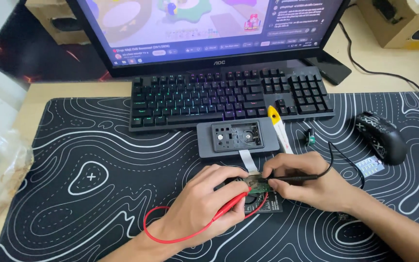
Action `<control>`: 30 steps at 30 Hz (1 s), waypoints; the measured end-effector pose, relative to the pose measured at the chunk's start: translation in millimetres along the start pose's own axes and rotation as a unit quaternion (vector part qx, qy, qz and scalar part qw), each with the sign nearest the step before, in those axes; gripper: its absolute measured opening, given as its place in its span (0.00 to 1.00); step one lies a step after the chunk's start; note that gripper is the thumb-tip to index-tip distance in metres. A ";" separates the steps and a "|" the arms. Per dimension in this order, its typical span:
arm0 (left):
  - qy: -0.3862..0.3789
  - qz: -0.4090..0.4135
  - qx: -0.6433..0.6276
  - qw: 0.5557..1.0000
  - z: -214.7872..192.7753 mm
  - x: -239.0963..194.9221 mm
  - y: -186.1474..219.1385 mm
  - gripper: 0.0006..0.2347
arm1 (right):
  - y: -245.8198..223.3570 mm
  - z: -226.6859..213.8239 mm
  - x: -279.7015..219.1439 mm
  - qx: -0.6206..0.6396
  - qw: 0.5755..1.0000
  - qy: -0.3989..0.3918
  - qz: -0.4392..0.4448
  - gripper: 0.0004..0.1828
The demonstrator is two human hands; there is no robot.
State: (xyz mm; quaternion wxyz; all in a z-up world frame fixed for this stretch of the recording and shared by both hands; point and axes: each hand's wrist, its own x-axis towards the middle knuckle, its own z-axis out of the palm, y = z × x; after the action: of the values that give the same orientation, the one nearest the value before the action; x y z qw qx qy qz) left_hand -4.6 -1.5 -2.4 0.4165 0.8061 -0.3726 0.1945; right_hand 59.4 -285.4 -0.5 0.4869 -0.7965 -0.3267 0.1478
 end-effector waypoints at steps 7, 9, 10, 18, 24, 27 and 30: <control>-0.011 0.001 -0.007 1.000 -2.4 2.6 1.7 0.08 | 0.0 -0.3 0.7 0.008 1.000 -0.008 0.004 0.04; -0.009 -0.005 -0.002 1.000 -2.0 3.7 2.0 0.07 | 0.0 -0.7 0.9 0.021 1.000 -0.009 0.005 0.04; -0.010 -0.004 -0.002 1.000 -1.9 3.6 2.3 0.07 | -0.6 -0.1 0.7 0.020 1.000 -0.007 0.005 0.04; -0.014 -0.009 -0.002 1.000 -1.6 3.4 2.1 0.07 | -3.4 1.1 3.1 0.000 1.000 0.000 -0.007 0.04; -0.010 -0.007 0.005 1.000 -0.8 3.8 2.2 0.07 | -0.9 0.3 2.6 0.014 1.000 -0.004 -0.011 0.04; -0.005 -0.013 0.004 1.000 0.4 3.0 1.5 0.07 | 1.1 1.4 3.0 0.010 1.000 -0.007 -0.013 0.07; -0.010 -0.019 0.009 1.000 -0.1 3.5 2.5 0.07 | 0.4 0.1 2.6 0.011 1.000 -0.008 -0.007 0.06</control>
State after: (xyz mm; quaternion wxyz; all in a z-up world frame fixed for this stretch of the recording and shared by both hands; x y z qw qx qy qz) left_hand -4.3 -3.9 1.2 0.4089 0.8188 -0.3595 0.1820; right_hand 61.4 -283.7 -0.7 0.4943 -0.7872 -0.3349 0.1543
